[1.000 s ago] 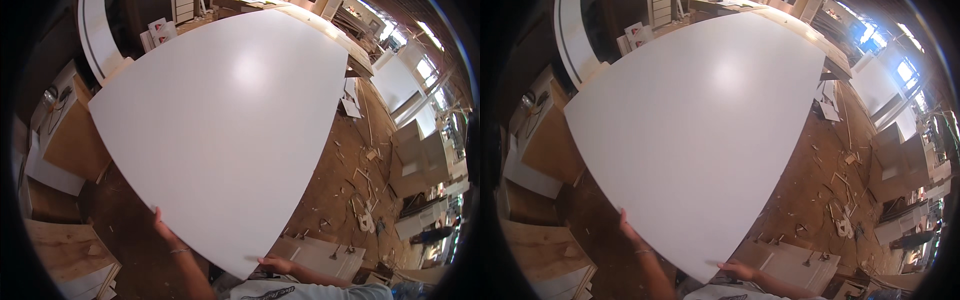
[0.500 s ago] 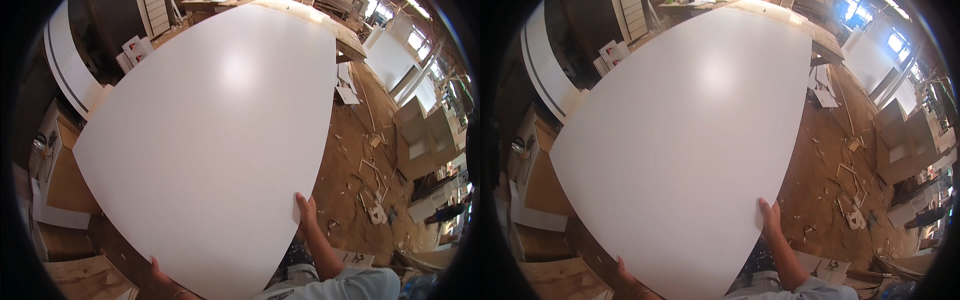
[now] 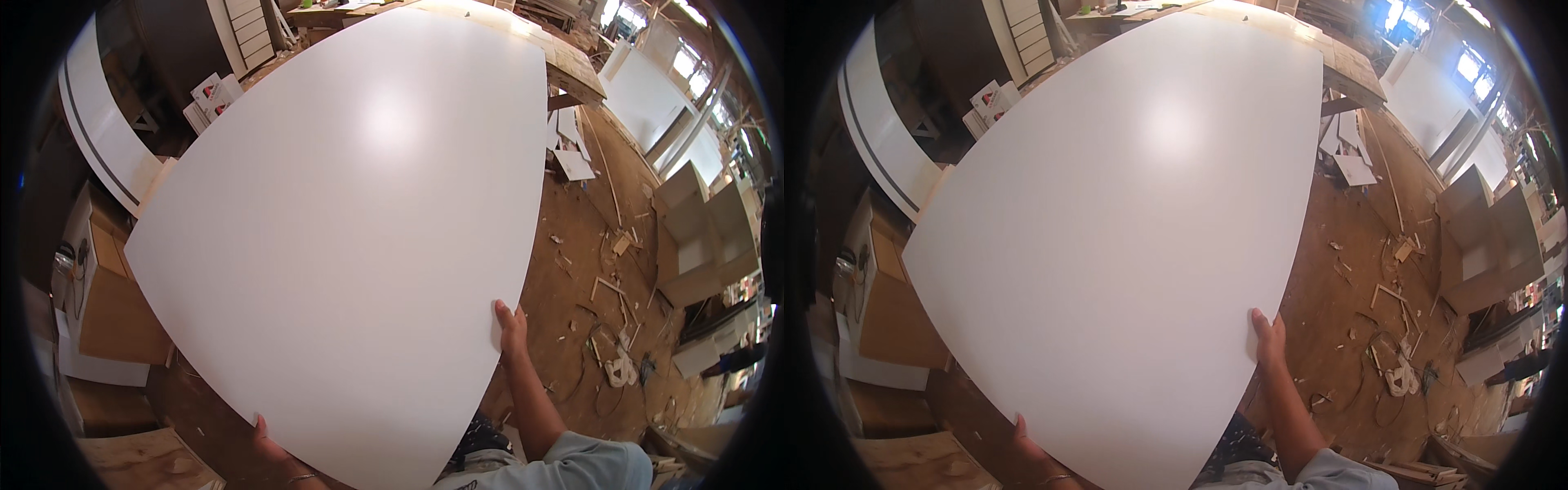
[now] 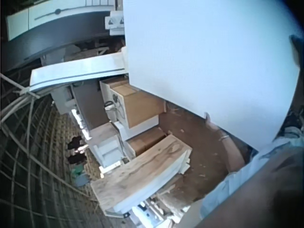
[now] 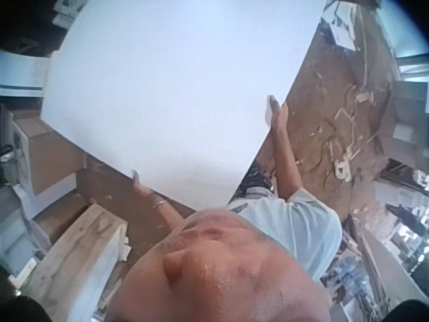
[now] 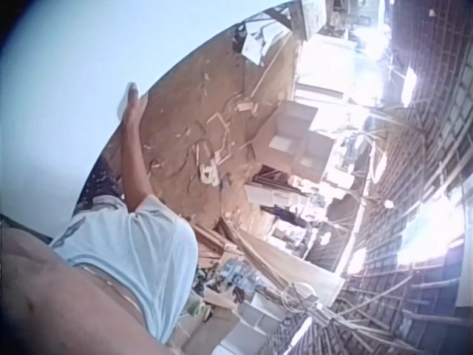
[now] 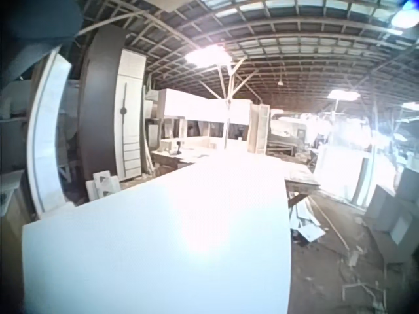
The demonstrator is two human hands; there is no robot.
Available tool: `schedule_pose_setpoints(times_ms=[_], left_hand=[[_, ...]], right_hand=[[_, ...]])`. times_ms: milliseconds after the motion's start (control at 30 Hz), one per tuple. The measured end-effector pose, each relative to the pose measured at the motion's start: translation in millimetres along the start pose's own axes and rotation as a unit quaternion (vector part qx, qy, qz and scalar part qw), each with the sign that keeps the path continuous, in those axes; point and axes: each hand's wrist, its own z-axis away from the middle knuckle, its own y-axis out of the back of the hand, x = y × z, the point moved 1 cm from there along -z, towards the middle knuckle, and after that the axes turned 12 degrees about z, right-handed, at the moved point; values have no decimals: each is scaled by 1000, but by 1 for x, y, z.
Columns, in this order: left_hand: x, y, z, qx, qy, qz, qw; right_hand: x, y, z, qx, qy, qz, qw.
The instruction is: The person carries a large white panel to a cutting station, aligns it with a table saw, and pushes it through the blade to cut it into smaller sections.
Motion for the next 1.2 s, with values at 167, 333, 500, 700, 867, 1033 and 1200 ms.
schedule_pose_setpoints(times_ms=[167, 333, 500, 700, 867, 1033, 1200], left_hand=[[-39, -44, 2, -3, -4, 14, 1000], [-61, -67, -11, -17, -21, -16, 999], [-78, -90, -24, -20, -14, -10, 1000], [-95, -108, -48, -30, 6, 6, 1000], [-104, -111, -72, -36, 5, -11, 999], [-108, -123, -91, -18, -10, -34, 999], [-114, -118, -105, -72, -1, -8, 997]], right_hand=[[-18, 14, -40, 2, -7, -10, 1000], [-26, 19, -72, 5, 23, -29, 999], [-18, 29, -112, -12, 28, -9, 999], [-35, 16, -131, -4, -2, -35, 999], [-40, 11, -155, -4, -8, -15, 1000], [-56, -2, -171, 3, -13, -10, 1000], [-52, -5, -178, 9, -6, -1, 1000]])
